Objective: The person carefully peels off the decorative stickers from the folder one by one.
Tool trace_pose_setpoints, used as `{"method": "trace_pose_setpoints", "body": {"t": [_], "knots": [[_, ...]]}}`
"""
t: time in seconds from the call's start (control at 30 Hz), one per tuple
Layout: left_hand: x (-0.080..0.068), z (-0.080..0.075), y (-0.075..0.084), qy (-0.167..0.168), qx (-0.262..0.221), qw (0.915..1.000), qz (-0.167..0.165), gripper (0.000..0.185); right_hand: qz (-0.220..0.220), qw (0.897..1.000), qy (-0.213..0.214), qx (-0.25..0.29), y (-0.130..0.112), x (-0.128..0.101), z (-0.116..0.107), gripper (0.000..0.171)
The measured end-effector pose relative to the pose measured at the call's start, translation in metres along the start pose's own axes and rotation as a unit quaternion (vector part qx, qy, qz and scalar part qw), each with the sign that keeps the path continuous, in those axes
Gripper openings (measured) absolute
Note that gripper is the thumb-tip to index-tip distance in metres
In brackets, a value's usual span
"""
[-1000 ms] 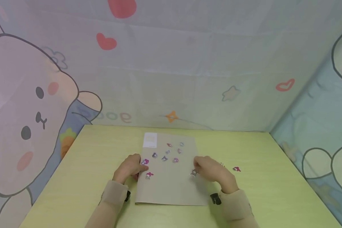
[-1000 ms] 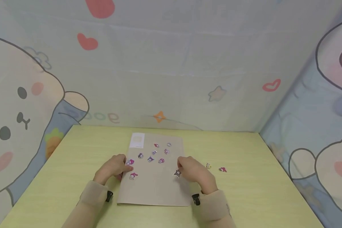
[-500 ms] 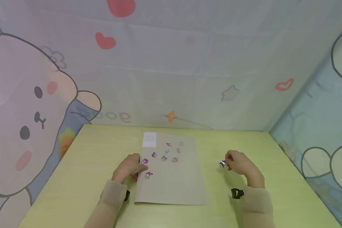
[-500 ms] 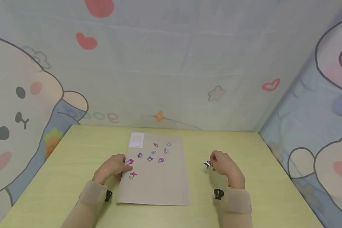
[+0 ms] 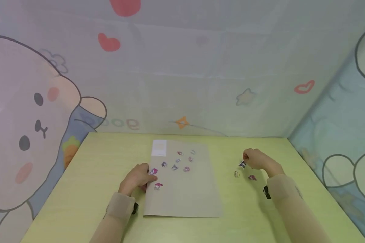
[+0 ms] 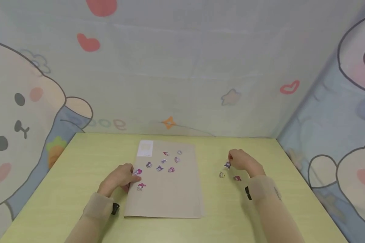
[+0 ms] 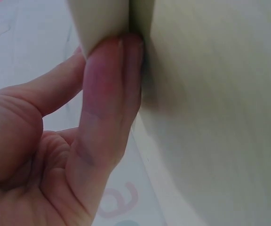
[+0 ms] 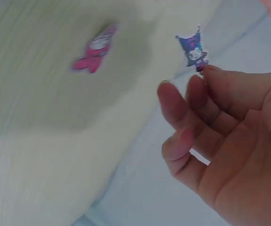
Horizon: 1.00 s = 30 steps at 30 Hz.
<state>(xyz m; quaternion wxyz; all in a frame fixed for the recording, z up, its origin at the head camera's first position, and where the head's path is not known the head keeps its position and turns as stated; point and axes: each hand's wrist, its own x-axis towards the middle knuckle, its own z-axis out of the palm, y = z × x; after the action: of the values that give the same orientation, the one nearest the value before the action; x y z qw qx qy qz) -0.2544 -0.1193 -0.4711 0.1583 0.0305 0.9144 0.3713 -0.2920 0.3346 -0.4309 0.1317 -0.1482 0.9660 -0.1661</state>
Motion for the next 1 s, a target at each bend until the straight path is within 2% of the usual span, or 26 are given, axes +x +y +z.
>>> {"method": "trace_pose_setpoints", "body": {"t": [0.1,0.4,0.87,1.0], "knots": [[-0.001,-0.001,-0.001,-0.003,0.000,1.0000,-0.001,0.023,0.005,1.000,-0.016,0.005,0.005,0.007,0.002,0.015],[0.000,-0.001,-0.001,-0.001,0.000,1.0000,0.005,0.022,0.016,0.999,-0.018,-0.026,0.016,0.023,0.017,0.017],[-0.003,0.002,-0.004,-0.002,-0.015,0.9998,0.016,0.022,0.054,0.998,-0.032,-0.030,0.013,0.020,0.027,0.014],[-0.003,0.000,-0.004,0.005,-0.013,0.9997,0.021,0.022,0.060,0.996,-0.028,-0.056,0.009,0.021,0.023,0.008]]}}
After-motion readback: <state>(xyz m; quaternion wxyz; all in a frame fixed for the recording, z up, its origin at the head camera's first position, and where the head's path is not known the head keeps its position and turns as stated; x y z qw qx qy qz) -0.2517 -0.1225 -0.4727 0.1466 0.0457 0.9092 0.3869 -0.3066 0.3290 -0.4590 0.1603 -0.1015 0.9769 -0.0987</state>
